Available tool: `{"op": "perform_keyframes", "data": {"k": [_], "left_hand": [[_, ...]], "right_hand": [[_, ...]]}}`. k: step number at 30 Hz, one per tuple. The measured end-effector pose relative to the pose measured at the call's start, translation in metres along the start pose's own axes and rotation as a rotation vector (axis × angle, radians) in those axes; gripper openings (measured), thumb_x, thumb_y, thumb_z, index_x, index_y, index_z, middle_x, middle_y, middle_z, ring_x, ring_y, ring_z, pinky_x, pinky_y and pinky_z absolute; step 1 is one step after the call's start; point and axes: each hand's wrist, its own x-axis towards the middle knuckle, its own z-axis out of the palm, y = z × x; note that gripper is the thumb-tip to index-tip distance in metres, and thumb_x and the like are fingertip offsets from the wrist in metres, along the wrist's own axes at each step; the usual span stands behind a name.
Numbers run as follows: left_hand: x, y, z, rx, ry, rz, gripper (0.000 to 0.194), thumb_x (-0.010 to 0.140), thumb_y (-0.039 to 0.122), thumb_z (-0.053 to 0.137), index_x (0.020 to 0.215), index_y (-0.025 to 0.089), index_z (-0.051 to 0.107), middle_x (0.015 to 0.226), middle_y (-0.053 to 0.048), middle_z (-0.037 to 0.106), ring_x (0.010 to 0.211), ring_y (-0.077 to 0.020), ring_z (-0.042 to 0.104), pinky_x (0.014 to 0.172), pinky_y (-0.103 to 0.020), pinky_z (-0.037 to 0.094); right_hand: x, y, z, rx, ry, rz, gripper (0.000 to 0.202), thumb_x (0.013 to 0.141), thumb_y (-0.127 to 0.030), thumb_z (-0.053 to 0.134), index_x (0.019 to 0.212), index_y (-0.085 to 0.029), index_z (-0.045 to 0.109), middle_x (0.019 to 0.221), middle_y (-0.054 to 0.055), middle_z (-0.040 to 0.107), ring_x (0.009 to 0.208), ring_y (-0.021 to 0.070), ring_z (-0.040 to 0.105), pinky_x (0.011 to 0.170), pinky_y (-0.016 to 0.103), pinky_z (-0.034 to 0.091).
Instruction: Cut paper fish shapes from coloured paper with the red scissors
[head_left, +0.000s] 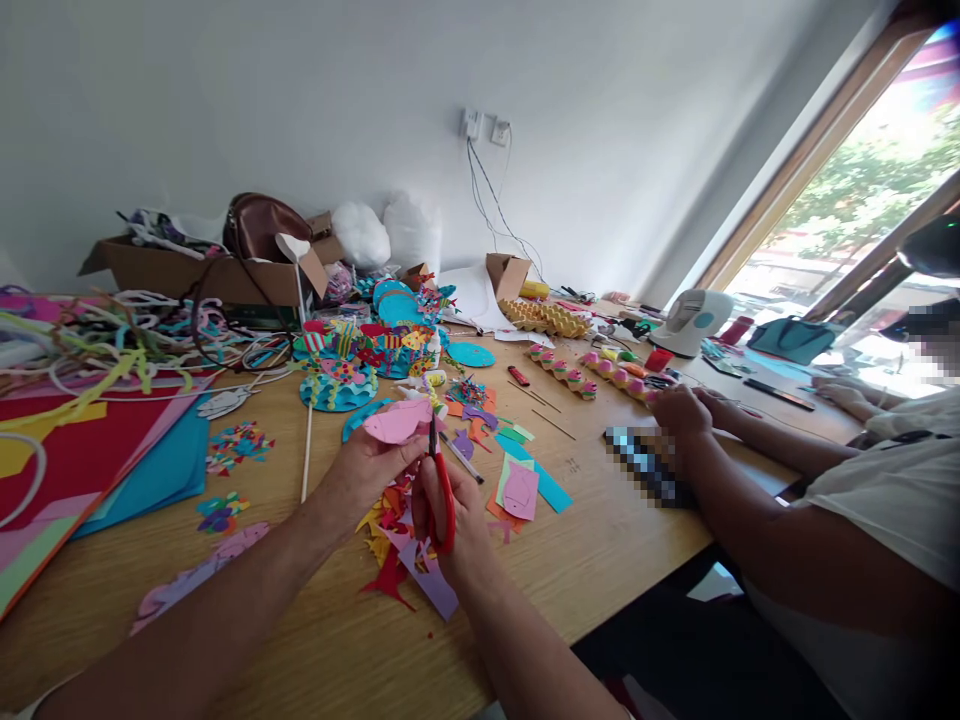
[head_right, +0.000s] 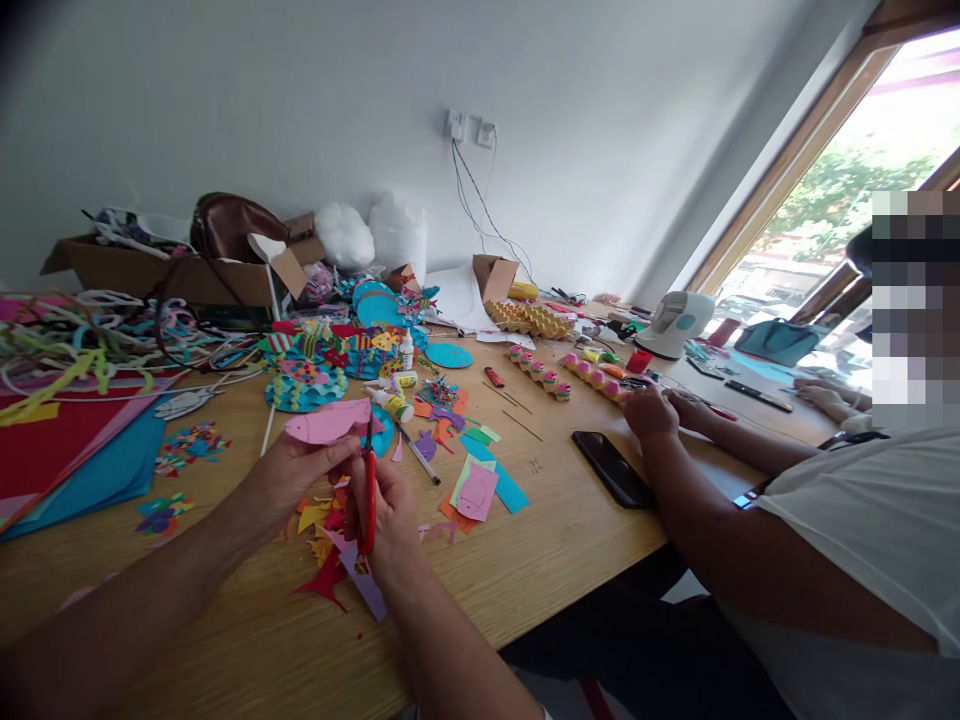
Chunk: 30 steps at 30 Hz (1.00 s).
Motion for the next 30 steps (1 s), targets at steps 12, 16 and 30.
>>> {"op": "perform_keyframes", "data": {"k": [12,16,30], "left_hand": [[0.005,-0.006,-0.005,-0.059,0.133,0.063,0.018,0.066,0.033,0.067,0.069,0.017,0.059,0.056,0.006,0.052,0.052,-0.0097,0.045,0.050,-0.021,0.037],[0.005,-0.001,-0.006,-0.028,0.173,0.081,0.015,0.064,0.030,0.066,0.062,0.017,0.058,0.054,0.005,0.052,0.052,-0.0098,0.044,0.049,-0.022,0.036],[0.002,0.005,-0.010,-0.106,0.024,-0.018,0.006,0.071,0.022,0.062,0.069,0.016,0.062,0.061,0.004,0.058,0.058,-0.0095,0.050,0.056,-0.021,0.039]], "right_hand": [[-0.004,0.004,0.005,-0.096,0.000,0.000,0.044,0.082,-0.058,0.052,0.062,-0.019,0.046,0.037,-0.008,0.042,0.032,0.0053,0.033,0.034,0.018,0.023],[-0.006,0.001,0.006,-0.090,-0.020,0.021,0.046,0.081,-0.061,0.051,0.061,-0.019,0.046,0.039,-0.008,0.043,0.033,0.0056,0.034,0.034,0.018,0.023],[-0.003,0.005,0.001,-0.113,-0.081,-0.019,0.052,0.077,-0.069,0.050,0.062,-0.020,0.045,0.040,-0.007,0.043,0.034,0.0061,0.035,0.034,0.018,0.026]]}}
